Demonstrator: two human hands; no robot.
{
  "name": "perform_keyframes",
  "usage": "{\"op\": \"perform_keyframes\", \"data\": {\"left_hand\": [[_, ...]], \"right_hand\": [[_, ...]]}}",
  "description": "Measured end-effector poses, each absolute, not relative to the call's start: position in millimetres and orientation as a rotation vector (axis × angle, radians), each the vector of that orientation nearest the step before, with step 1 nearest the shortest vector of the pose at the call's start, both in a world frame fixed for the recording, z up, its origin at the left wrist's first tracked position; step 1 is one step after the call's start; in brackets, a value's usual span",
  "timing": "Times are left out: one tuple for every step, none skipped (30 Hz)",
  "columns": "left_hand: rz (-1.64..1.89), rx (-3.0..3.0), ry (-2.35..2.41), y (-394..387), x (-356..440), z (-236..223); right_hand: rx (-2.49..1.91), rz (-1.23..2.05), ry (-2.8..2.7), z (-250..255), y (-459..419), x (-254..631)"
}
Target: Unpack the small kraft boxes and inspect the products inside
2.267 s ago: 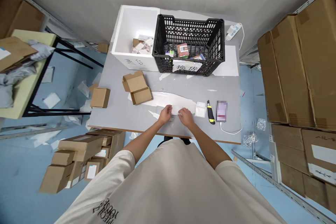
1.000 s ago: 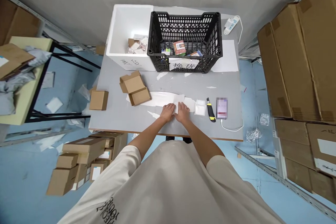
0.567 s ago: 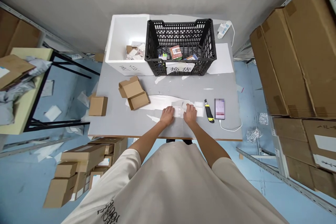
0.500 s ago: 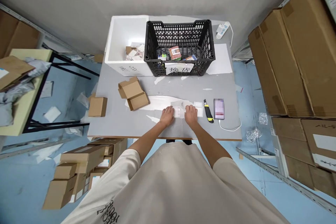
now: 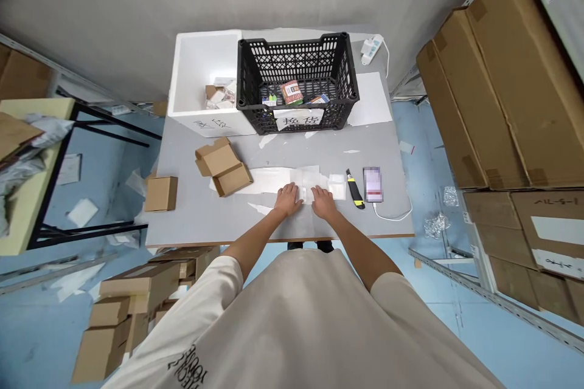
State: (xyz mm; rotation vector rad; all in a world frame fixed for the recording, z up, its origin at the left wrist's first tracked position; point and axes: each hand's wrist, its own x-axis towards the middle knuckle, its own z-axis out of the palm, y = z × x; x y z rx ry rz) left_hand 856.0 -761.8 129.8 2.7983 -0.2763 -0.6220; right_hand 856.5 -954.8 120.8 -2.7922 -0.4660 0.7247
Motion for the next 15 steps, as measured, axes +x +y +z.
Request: {"op": "perform_keyframes", "data": {"left_hand": [[-0.598,2.809,-0.219,-766.0,856.1,130.2],[-0.584,2.817,-0.160,-770.3,856.1,130.7],[-0.578,2.821,-0.105,-774.6,856.1,131.3],[-0.579,2.821,-0.059,-778.5,856.2,132.1],[-0.582,2.818,-0.024,-781.8,856.4,132.9],[-0.584,2.815,0.003,-784.2,856.5,133.8],[-0.585,2.810,0.021,-785.8,856.7,134.7],[-0.585,2.805,0.029,-786.6,856.9,135.7],[-0.585,2.799,0.030,-786.6,857.0,136.6],[-0.586,2.793,0.027,-786.3,857.0,137.4],[-0.585,2.790,0.025,-785.6,857.0,138.1],[-0.582,2.791,0.024,-784.9,856.9,138.7],[-0.575,2.795,0.023,-784.3,856.7,139.2],[-0.567,2.802,0.019,-784.0,856.5,139.5],[-0.562,2.810,0.012,-784.1,856.4,139.6]], "right_hand": [[-2.788,0.727,-0.460,121.8,-954.1,856.6],[-2.788,0.731,-0.458,123.3,-953.1,856.6],[-2.791,0.738,-0.460,125.2,-952.0,856.3],[-2.797,0.745,-0.466,127.4,-950.8,855.9],[-2.804,0.747,-0.476,129.9,-949.5,855.4],[-2.812,0.736,-0.488,132.6,-948.1,854.8],[-2.817,0.710,-0.502,135.4,-946.6,854.3],[-2.812,0.676,-0.521,138.0,-944.9,853.8],[-2.795,0.647,-0.545,140.2,-943.2,853.5],[-2.767,0.634,-0.572,142.0,-941.4,853.3],[-2.735,0.644,-0.596,143.1,-939.7,853.1],[-2.707,0.670,-0.614,143.7,-938.2,852.9],[-2.687,0.703,-0.622,143.8,-937.1,852.6],[-2.677,0.733,-0.619,143.5,-936.3,852.1],[-2.674,0.758,-0.611,143.0,-936.0,851.7]]}}
